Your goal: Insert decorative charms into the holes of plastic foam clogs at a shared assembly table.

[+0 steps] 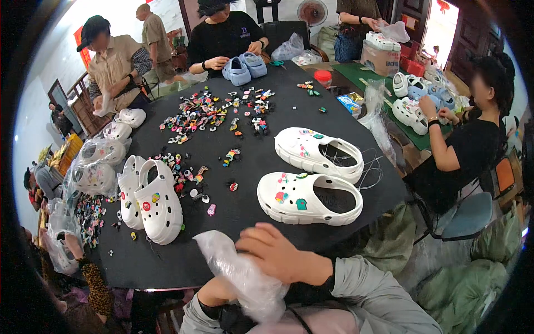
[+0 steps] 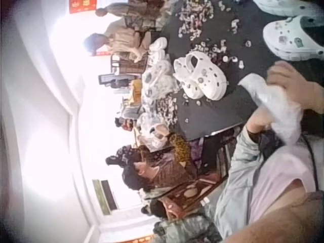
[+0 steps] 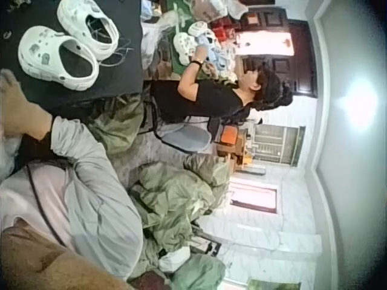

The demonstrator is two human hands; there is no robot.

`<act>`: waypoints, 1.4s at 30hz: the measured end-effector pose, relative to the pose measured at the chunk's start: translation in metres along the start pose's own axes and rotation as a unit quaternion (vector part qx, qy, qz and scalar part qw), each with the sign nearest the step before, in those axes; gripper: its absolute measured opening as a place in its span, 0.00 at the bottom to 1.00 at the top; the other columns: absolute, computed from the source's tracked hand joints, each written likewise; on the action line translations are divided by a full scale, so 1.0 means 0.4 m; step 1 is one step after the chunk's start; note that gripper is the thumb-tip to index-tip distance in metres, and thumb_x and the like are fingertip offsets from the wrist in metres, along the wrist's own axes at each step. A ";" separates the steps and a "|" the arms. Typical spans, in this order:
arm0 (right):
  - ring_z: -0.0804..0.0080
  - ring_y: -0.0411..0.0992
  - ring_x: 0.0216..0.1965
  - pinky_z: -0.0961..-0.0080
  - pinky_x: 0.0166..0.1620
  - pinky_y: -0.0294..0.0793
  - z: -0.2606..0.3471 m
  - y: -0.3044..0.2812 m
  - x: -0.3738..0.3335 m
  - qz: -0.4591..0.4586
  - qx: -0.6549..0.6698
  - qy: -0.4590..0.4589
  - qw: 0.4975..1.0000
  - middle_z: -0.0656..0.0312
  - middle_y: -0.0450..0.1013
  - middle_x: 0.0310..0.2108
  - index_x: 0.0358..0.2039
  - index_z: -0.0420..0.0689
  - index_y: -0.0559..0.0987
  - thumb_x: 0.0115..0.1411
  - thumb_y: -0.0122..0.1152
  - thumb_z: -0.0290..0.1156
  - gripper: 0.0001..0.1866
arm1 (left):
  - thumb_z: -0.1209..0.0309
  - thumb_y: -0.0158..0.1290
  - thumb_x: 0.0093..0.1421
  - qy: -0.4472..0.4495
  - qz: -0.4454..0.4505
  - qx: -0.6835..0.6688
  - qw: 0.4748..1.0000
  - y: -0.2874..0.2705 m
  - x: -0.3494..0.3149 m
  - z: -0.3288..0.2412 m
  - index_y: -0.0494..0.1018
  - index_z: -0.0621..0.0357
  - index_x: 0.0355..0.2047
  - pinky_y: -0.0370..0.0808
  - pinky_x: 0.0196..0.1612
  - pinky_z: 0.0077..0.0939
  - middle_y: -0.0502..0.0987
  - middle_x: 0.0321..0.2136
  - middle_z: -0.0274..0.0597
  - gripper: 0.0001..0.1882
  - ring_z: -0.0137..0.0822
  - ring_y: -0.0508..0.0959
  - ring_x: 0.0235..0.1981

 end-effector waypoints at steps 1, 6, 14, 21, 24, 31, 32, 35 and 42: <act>0.53 0.64 0.52 0.51 0.54 0.63 -0.010 -0.004 0.003 0.001 0.002 0.003 1.000 0.52 0.68 0.45 0.37 0.42 0.74 0.41 0.60 0.33 0.19 | 0.70 0.48 0.63 -0.002 0.001 -0.003 1.000 -0.009 0.000 -0.006 0.66 0.63 0.52 0.74 0.48 0.30 0.72 0.45 0.45 0.18 0.36 0.75 0.45; 0.51 0.61 0.58 0.49 0.57 0.59 -0.030 -0.068 0.026 -0.049 -0.081 0.079 0.992 0.52 0.65 0.53 0.50 0.43 0.72 0.45 0.64 0.36 0.29 | 0.71 0.51 0.61 -0.076 -0.484 -0.152 0.859 -0.245 -0.039 -0.070 0.64 0.61 0.52 0.78 0.42 0.32 0.73 0.44 0.43 0.20 0.37 0.77 0.40; 0.40 0.44 0.67 0.33 0.58 0.50 -0.004 -0.020 0.046 0.029 -0.069 0.035 0.997 0.48 0.47 0.67 0.63 0.59 0.62 0.45 0.66 0.37 0.42 | 0.70 0.47 0.65 -0.001 -0.512 -0.369 0.776 -0.209 0.122 -0.131 0.61 0.59 0.58 0.71 0.55 0.37 0.69 0.54 0.43 0.22 0.40 0.72 0.53; 0.50 0.62 0.58 0.48 0.53 0.64 -0.029 -0.047 0.031 -0.031 -0.131 0.018 0.991 0.53 0.65 0.55 0.54 0.48 0.71 0.53 0.55 0.31 0.25 | 0.82 0.45 0.62 -0.151 -0.414 -0.303 0.845 -0.133 0.110 -0.110 0.60 0.62 0.59 0.70 0.52 0.25 0.68 0.53 0.43 0.24 0.32 0.70 0.53; 0.55 0.71 0.46 0.59 0.46 0.71 -0.055 -0.054 0.009 -0.002 -0.050 0.043 0.998 0.54 0.71 0.45 0.50 0.44 0.73 0.53 0.55 0.30 0.21 | 0.73 0.52 0.61 -0.134 -0.344 -0.256 0.893 -0.128 0.125 -0.126 0.58 0.64 0.59 0.68 0.51 0.27 0.67 0.52 0.42 0.27 0.32 0.69 0.51; 0.54 0.73 0.30 0.63 0.32 0.73 -0.161 -0.193 -0.023 -0.161 -0.102 0.154 0.970 0.54 0.72 0.29 0.42 0.40 0.72 0.43 0.65 0.32 0.24 | 0.69 0.61 0.50 0.122 -0.332 0.362 0.863 -0.126 0.137 -0.309 0.72 0.56 0.46 0.66 0.55 0.44 0.67 0.52 0.54 0.22 0.52 0.68 0.54; 0.54 0.74 0.29 0.63 0.31 0.73 -0.156 -0.195 -0.017 -0.167 -0.085 0.154 0.970 0.54 0.72 0.28 0.42 0.39 0.72 0.43 0.65 0.32 0.24 | 0.75 0.58 0.48 0.155 -0.274 0.414 0.854 -0.093 0.164 -0.331 0.68 0.61 0.40 0.64 0.56 0.52 0.64 0.54 0.58 0.18 0.61 0.63 0.57; 0.52 0.74 0.30 0.62 0.32 0.73 -0.095 -0.154 -0.011 -0.152 -0.046 0.120 0.980 0.54 0.72 0.28 0.43 0.38 0.71 0.44 0.65 0.33 0.25 | 0.69 0.56 0.53 0.105 -0.316 0.429 0.840 -0.079 0.179 -0.258 0.62 0.66 0.51 0.53 0.61 0.62 0.53 0.61 0.68 0.27 0.72 0.52 0.63; 0.50 0.74 0.35 0.60 0.34 0.74 -0.029 -0.095 -0.022 -0.038 0.203 0.088 0.974 0.50 0.72 0.33 0.45 0.39 0.69 0.44 0.69 0.36 0.29 | 0.46 0.62 0.50 0.203 -0.283 0.181 0.920 -0.140 0.206 -0.291 0.59 0.50 0.62 0.68 0.52 0.50 0.62 0.56 0.68 0.44 0.62 0.68 0.54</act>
Point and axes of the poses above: each hand's wrist, its own x-axis towards the middle knuckle, its own y-axis out of the palm, z = x × y, the point moved 5 cm from there along x, towards the middle knuckle
